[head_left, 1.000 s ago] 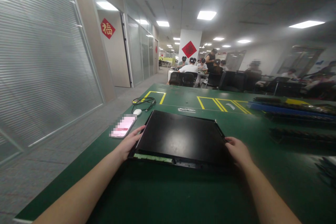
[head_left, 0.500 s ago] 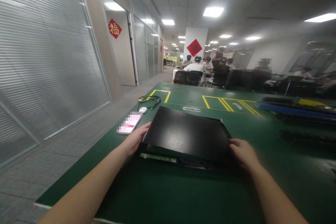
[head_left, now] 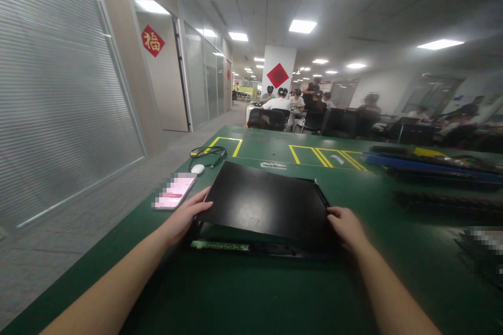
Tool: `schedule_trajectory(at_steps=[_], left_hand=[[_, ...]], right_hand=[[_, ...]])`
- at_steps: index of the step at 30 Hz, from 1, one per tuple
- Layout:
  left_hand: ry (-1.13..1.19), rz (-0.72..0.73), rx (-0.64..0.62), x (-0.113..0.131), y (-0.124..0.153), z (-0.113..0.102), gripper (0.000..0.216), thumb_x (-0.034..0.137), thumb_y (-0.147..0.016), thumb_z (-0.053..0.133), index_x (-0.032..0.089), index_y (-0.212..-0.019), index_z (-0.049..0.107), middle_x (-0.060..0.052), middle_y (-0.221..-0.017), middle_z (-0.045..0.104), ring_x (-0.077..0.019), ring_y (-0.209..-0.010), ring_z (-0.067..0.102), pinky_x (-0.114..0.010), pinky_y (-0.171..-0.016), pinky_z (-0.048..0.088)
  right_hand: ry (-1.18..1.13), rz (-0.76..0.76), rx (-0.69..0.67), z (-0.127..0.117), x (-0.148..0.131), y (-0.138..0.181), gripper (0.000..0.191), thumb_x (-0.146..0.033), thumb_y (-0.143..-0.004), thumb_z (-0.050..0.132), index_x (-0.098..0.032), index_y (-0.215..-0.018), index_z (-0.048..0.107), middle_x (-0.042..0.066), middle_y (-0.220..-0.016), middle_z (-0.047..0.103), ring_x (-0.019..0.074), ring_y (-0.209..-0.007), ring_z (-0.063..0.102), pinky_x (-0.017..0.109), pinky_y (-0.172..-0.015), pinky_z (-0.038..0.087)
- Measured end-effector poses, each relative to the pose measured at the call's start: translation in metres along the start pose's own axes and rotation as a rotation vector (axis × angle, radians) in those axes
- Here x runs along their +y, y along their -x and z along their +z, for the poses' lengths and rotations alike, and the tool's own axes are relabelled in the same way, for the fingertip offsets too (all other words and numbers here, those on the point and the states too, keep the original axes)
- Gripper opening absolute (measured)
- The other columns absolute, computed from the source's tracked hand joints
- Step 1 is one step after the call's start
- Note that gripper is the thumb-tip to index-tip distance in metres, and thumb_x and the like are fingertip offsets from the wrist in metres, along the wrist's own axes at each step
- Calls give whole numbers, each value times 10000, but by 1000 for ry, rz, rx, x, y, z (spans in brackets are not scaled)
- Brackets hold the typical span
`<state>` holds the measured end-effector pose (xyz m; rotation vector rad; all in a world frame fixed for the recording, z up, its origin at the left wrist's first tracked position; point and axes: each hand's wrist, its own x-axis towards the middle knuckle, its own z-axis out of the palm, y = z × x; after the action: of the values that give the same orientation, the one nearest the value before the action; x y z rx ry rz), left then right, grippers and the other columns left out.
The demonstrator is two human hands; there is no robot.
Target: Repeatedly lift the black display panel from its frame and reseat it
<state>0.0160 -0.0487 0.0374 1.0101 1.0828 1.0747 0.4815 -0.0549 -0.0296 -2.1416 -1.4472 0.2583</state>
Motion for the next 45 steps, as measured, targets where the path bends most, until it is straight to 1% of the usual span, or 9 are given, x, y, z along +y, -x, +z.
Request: schedule_trajectory(at_steps=[9,15,20,24,30,33,37,41,45], left_hand=[[62,49,-25,0,1,-1,690,286,-667,834,236,-1327,637,-89,-1357,654,-309,-1231,615,-369,-1050,471],[76,95,-58,1,2,-1,682,260,-664,839,206,-1316,644,-112,-1336,668,-331,-1192,639,-394,-1010,499],[148,145,-130,3,5,6,719,204,-680,818,182,-1364,599,-129,-1268,709,-319,-1125,678,-371,-928,545],[182,172,-182,1,6,6,749,167,-706,796,201,-1412,547,-120,-1342,664,-314,-1158,661,-361,-929,549],[165,204,-209,0,6,2,787,194,-734,783,262,-1461,489,-95,-1367,649,-315,-1170,654,-392,-964,539],[144,218,-161,4,8,2,777,223,-715,794,259,-1441,519,-90,-1338,671,-323,-1144,668,-395,-943,552],[143,272,-68,11,8,1,679,249,-692,793,232,-1349,622,-77,-1295,700,-312,-1126,675,-334,-893,559],[156,293,-29,13,6,-4,522,255,-688,771,212,-1206,723,-61,-1241,730,-288,-1099,682,-270,-791,559],[163,243,-13,11,7,-4,479,279,-675,767,225,-1151,752,-58,-1161,762,-308,-1046,698,-311,-747,569]], right_hand=[[16,-10,33,2,1,0,367,-276,-776,547,-193,-1066,757,109,-1115,677,235,-990,644,317,-851,487],[-24,-8,34,3,6,-5,404,-286,-757,548,-203,-1106,733,90,-998,677,222,-885,630,323,-774,484],[-120,74,63,-4,-1,-1,465,-303,-722,573,-233,-1162,704,41,-868,666,185,-726,605,297,-648,459],[-197,112,92,-7,-3,-1,470,-345,-716,600,-222,-1158,702,38,-841,686,192,-705,609,308,-642,459],[-329,137,117,-9,1,-4,297,-401,-698,641,-206,-878,775,97,-907,734,259,-866,655,369,-779,489],[-511,146,183,-10,1,-5,233,-377,-616,695,-208,-759,766,89,-925,746,289,-945,657,393,-839,487],[-941,182,136,-17,-11,-1,312,-325,-544,761,-199,-829,769,43,-847,756,277,-892,682,387,-820,519],[-1408,104,8,-27,-25,7,367,-331,-601,776,-217,-950,762,7,-936,767,230,-869,700,347,-805,551],[-1595,149,7,-28,-24,12,167,-317,-678,764,-216,-810,751,-10,-768,756,204,-727,703,324,-733,580]])
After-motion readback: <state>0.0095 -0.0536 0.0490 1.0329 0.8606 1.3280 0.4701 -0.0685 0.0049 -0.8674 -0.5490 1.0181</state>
